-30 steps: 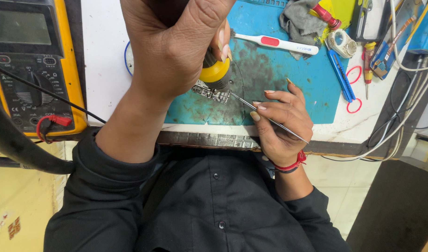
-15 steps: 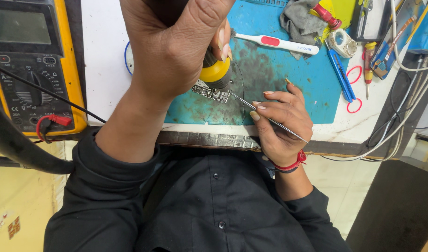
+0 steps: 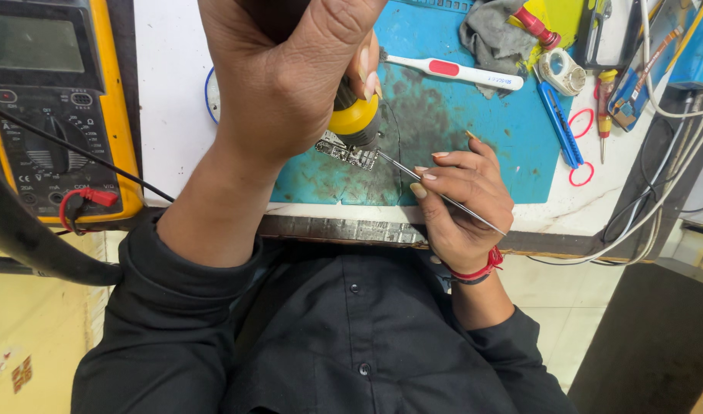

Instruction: The person uses a hot air rework station and tweezers to heat and reposition small components on a circuit board. They repeatedly apply heat, adjust components with tweezers, and place removed parts into a small container. The work is performed on a cluttered workbench with tools and electronic parts visible.

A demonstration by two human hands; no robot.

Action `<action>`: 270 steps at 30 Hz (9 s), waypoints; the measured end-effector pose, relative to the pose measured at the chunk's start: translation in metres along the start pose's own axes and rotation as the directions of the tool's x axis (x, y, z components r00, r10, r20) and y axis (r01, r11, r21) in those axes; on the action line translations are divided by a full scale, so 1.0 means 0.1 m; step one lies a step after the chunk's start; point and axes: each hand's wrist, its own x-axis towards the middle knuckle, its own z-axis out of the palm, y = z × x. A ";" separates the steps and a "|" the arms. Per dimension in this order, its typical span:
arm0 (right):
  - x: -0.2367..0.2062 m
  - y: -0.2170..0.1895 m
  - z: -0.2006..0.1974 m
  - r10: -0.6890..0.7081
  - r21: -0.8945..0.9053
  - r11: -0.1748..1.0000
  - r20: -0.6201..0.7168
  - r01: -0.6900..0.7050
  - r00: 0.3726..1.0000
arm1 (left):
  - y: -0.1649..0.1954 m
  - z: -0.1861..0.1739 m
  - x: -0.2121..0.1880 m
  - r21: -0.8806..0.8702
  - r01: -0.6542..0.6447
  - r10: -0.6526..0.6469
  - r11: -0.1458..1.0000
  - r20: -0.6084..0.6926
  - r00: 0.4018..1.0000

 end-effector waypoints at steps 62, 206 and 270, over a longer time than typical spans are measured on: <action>0.02 0.00 0.00 -0.031 0.007 1.000 0.026 0.031 0.999 | -0.02 0.03 0.01 -0.019 0.009 -0.009 1.000 -0.013 1.000; 0.03 -0.02 0.02 -0.093 0.018 0.996 0.003 0.093 0.996 | 0.07 0.03 -0.01 -0.021 0.025 -0.025 0.999 -0.014 1.000; -0.06 0.00 0.07 -0.076 0.103 0.990 -0.206 0.099 0.976 | 0.68 -0.45 -1.36 -0.040 -0.031 -0.003 0.999 -0.649 0.761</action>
